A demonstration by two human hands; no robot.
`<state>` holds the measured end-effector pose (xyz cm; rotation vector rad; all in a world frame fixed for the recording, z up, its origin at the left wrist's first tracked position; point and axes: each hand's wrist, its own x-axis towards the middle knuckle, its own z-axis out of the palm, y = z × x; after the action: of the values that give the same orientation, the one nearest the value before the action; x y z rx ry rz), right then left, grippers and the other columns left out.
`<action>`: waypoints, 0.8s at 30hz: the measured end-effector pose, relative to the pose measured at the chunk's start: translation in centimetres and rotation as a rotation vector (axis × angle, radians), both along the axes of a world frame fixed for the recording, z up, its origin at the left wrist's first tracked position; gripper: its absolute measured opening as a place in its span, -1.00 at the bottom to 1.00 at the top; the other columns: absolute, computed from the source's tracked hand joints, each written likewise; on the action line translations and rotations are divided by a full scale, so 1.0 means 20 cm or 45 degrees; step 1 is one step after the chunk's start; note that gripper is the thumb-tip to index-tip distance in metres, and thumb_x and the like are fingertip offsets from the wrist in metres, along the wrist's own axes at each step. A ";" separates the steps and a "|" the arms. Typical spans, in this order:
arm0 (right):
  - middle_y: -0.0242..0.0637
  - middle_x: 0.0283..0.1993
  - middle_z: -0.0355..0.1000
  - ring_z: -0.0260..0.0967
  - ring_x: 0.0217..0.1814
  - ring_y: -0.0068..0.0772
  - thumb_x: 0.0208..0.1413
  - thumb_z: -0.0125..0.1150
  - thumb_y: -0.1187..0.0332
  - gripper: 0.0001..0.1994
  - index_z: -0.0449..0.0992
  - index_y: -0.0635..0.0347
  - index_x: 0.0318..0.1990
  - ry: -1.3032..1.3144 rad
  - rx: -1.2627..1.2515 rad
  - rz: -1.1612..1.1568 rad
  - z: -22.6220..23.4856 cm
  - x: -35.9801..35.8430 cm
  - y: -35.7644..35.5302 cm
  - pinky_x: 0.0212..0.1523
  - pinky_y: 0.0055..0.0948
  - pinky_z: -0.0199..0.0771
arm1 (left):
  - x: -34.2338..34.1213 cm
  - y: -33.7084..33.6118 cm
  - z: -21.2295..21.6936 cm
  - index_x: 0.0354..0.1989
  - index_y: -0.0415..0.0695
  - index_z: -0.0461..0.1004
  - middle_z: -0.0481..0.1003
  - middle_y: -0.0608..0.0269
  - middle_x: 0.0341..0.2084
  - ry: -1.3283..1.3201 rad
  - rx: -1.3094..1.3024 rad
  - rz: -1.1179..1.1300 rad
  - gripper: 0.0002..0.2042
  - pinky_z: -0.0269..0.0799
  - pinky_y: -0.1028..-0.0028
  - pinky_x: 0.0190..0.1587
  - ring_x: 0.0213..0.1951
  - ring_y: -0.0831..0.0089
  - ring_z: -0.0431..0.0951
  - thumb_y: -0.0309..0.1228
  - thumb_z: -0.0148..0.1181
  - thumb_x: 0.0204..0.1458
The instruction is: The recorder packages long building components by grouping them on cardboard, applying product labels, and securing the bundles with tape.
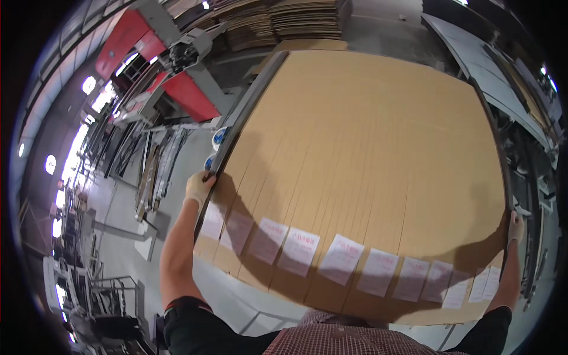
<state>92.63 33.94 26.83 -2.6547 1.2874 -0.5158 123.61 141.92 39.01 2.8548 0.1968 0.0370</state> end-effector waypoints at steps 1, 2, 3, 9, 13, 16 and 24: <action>-0.06 -0.40 0.45 0.41 -0.30 -0.36 0.30 0.08 0.04 -0.50 0.49 0.48 -0.24 -0.080 0.075 0.070 0.04 0.04 0.05 -0.21 -0.28 0.37 | 0.01 0.13 -0.04 -0.22 -0.13 0.61 0.59 -0.07 -0.34 -0.175 0.008 -0.019 -0.74 0.47 0.23 -0.11 -0.21 0.03 0.61 -0.24 0.25 -0.01; -0.06 -0.40 0.45 0.41 -0.30 -0.36 0.30 0.08 0.04 -0.50 0.49 0.48 -0.24 -0.080 0.078 0.053 0.05 0.07 0.05 -0.21 -0.28 0.37 | 0.03 0.24 -0.11 -0.26 -0.12 0.62 0.57 -0.09 -0.38 -0.339 0.003 -0.047 -0.78 0.48 0.25 -0.13 -0.24 0.02 0.61 -0.28 0.25 -0.01; -0.07 -0.42 0.44 0.38 -0.32 -0.39 0.28 0.09 0.01 -0.50 0.49 0.46 -0.28 -0.215 0.162 0.117 0.07 0.07 0.04 -0.22 -0.29 0.36 | 0.06 0.23 -0.15 -0.26 -0.12 0.62 0.57 -0.09 -0.38 -0.329 -0.004 -0.076 -0.78 0.48 0.25 -0.13 -0.24 0.02 0.61 -0.28 0.25 -0.01; -0.25 -0.50 0.30 0.16 -0.39 -0.49 0.28 0.11 0.02 -0.52 0.48 0.41 -0.34 -0.260 0.180 0.103 0.03 -0.08 -0.12 -0.33 -0.37 0.25 | 0.13 -0.02 -0.05 -0.17 -0.27 0.59 0.62 0.18 -0.45 0.048 -0.238 0.020 -0.73 0.49 0.43 -0.25 -0.40 0.48 0.60 -0.33 0.28 0.05; -0.33 -0.52 0.24 0.12 -0.40 -0.56 0.28 0.10 0.03 -0.55 0.48 0.34 -0.37 -0.344 0.259 0.130 0.04 -0.04 -0.06 -0.36 -0.39 0.21 | 0.14 0.01 -0.03 -0.18 -0.27 0.60 0.61 0.20 -0.46 0.026 -0.181 0.033 -0.73 0.49 0.44 -0.27 -0.39 0.48 0.60 -0.32 0.29 0.05; -0.40 -0.51 0.22 0.10 -0.40 -0.60 0.29 0.09 0.01 -0.55 0.48 0.30 -0.38 -0.336 0.311 0.137 0.05 -0.04 -0.09 -0.38 -0.41 0.20 | 0.29 -0.02 -0.11 -0.18 -0.26 0.62 0.63 0.16 -0.43 -0.103 -0.047 -0.053 -0.65 0.49 0.41 -0.25 -0.38 0.45 0.61 -0.19 0.31 0.05; -0.47 -0.50 0.37 0.27 -0.45 -0.63 0.29 0.08 -0.05 -0.53 0.56 0.25 -0.34 -0.381 0.874 0.197 0.22 0.08 0.20 -0.43 -0.48 0.27 | 0.38 0.04 -0.17 -0.11 -0.37 0.60 0.62 -0.13 -0.23 0.125 -0.063 0.379 -0.25 0.44 0.28 0.00 -0.05 0.09 0.61 0.27 0.17 0.01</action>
<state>94.19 37.92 31.28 -1.9945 0.9389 -0.3466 131.24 142.63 35.70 2.7551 0.6321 -0.0472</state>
